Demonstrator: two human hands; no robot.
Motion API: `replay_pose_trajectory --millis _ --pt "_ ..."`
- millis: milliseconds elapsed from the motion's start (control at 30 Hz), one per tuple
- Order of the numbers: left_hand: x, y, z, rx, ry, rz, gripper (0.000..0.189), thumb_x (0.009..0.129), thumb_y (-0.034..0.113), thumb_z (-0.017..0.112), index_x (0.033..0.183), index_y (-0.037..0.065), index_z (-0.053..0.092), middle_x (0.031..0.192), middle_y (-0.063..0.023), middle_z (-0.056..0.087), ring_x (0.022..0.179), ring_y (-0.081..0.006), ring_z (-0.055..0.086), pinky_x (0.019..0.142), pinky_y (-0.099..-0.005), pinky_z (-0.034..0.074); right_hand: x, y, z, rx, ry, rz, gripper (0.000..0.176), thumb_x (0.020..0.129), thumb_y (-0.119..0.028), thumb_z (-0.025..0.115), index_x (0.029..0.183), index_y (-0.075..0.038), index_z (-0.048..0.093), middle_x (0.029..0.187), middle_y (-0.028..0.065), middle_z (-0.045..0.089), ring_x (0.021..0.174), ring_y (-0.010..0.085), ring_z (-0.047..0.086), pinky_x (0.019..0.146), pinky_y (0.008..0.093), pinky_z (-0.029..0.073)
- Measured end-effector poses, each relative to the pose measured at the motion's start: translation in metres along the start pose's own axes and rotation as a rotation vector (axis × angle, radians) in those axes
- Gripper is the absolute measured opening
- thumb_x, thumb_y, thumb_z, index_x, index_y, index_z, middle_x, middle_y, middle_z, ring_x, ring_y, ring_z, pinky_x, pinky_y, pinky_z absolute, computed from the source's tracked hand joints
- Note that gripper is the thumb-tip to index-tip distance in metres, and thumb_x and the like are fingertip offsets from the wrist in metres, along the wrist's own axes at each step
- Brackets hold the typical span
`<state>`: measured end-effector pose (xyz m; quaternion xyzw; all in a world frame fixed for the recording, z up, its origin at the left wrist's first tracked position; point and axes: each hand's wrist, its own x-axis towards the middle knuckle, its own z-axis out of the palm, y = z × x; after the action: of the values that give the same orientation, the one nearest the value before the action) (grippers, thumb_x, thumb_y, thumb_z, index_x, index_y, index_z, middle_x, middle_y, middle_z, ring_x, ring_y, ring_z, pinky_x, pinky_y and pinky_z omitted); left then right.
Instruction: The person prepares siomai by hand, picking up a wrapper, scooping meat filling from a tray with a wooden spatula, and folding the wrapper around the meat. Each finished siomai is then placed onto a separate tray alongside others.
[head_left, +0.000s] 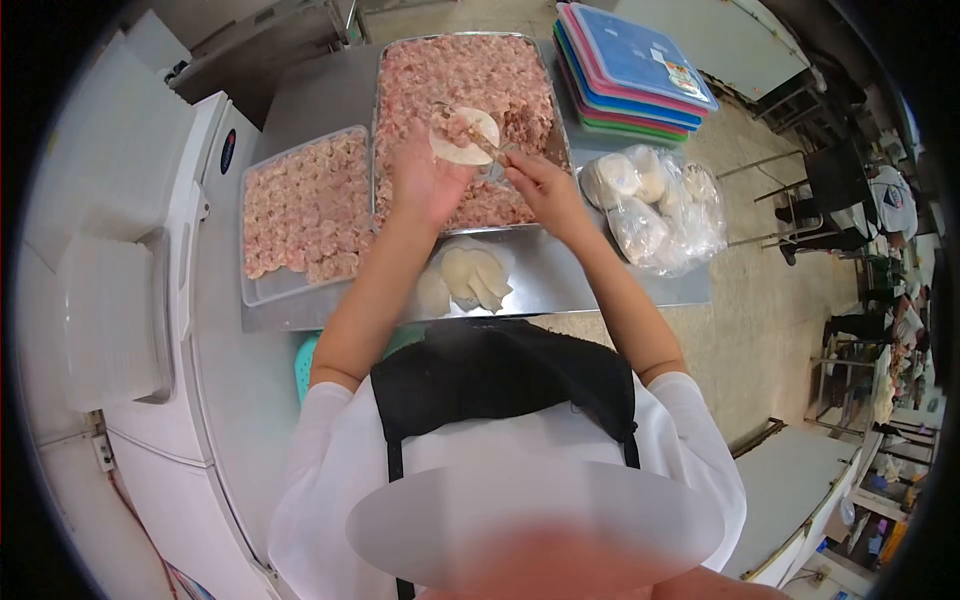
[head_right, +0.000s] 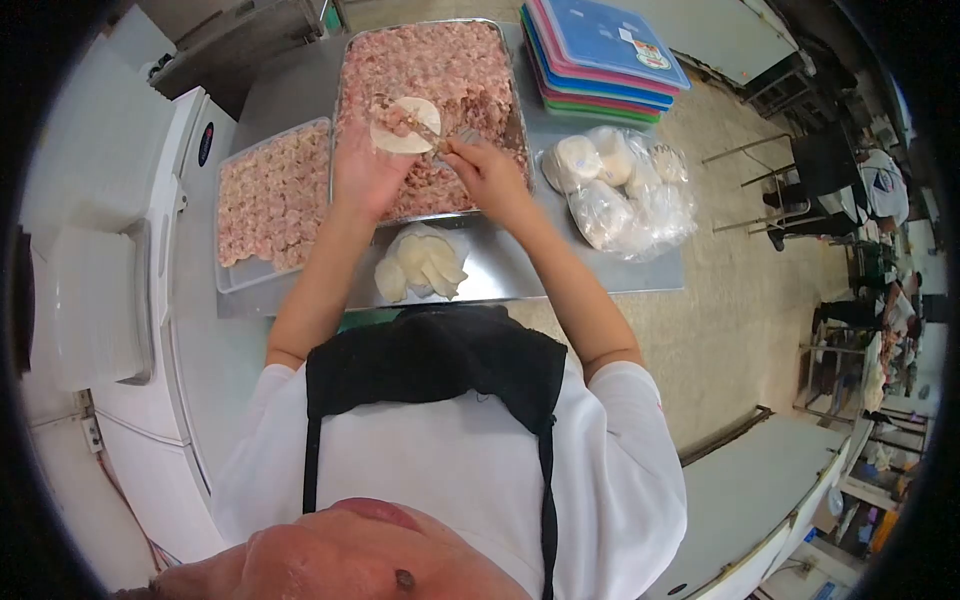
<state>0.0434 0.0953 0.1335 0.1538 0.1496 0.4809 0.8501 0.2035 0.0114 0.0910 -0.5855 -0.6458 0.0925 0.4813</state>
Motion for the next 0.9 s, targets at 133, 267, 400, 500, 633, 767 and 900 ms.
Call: replay_pose_trajectory --millis 133,267,400,500,633,767,900 --pt "0.022 0.018 -0.045 -0.129 0.021 -0.009 0.050 0.094 0.035 0.048 0.123 -0.005 0.047 0.129 -0.0201 0.050 0.125 -0.0336 0.044 0.106 -0.0511 0.035 -0.002 0.013 -0.016 -0.242 -0.227 0.015 0.025 0.090 -0.028 0.057 0.103 -0.010 0.067 0.084 0.0186 0.064 0.084 0.0369 0.061 0.073 0.0444 0.048" --pt "0.024 0.036 -0.069 -0.016 0.230 0.156 0.048 0.093 0.033 0.049 0.123 -0.005 0.047 0.127 -0.0198 0.052 0.120 -0.0341 0.049 0.103 -0.0507 0.039 0.022 0.031 -0.049 -0.554 -0.555 0.109 0.032 0.090 -0.034 0.054 0.086 -0.006 0.068 0.083 0.0190 0.066 0.080 0.0366 0.064 0.070 0.0474 0.049" --pt "0.029 0.040 -0.095 0.064 0.260 0.210 0.039 0.094 0.022 0.048 0.123 -0.005 0.048 0.124 -0.0195 0.054 0.114 -0.0330 0.054 0.100 -0.0495 0.044 0.022 0.037 -0.013 -0.835 -0.669 0.075 0.034 0.089 -0.034 0.054 0.078 -0.005 0.069 0.081 0.0186 0.067 0.074 0.0358 0.065 0.065 0.0470 0.051" --pt "0.024 0.043 -0.107 0.100 0.220 0.196 0.035 0.095 0.016 0.045 0.123 -0.005 0.048 0.124 -0.0192 0.055 0.113 -0.0321 0.055 0.099 -0.0487 0.046 0.011 0.019 -0.003 -0.779 -0.620 0.052 0.034 0.088 -0.034 0.054 0.077 -0.005 0.069 0.080 0.0177 0.067 0.072 0.0348 0.066 0.064 0.0468 0.051" --pt "0.017 0.040 -0.113 0.129 0.313 0.174 0.033 0.096 0.013 0.043 0.122 -0.005 0.048 0.120 -0.0187 0.056 0.111 -0.0316 0.056 0.098 -0.0472 0.046 -0.006 0.004 -0.017 -0.434 -0.566 0.177 0.036 0.090 -0.035 0.053 0.082 -0.004 0.069 0.076 0.0182 0.065 0.072 0.0359 0.064 0.068 0.0466 0.049" --pt "0.015 0.023 -0.104 0.014 0.313 0.026 0.031 0.097 0.018 0.042 0.118 -0.004 0.050 0.115 -0.0180 0.057 0.109 -0.0311 0.057 0.097 -0.0474 0.046 -0.011 -0.003 -0.015 -0.136 -0.370 0.324 0.034 0.092 -0.033 0.054 0.087 -0.003 0.069 0.072 0.0195 0.063 0.072 0.0360 0.063 0.069 0.0442 0.048" --pt "0.008 0.010 -0.069 -0.076 0.169 -0.084 0.041 0.099 0.030 0.038 0.120 -0.004 0.047 0.118 -0.0199 0.055 0.114 -0.0347 0.052 0.100 -0.0517 0.041 -0.001 -0.006 -0.013 -0.053 -0.382 0.348 0.027 0.092 -0.027 0.057 0.098 -0.003 0.068 0.080 0.0173 0.064 0.074 0.0294 0.061 0.068 0.0370 0.047"
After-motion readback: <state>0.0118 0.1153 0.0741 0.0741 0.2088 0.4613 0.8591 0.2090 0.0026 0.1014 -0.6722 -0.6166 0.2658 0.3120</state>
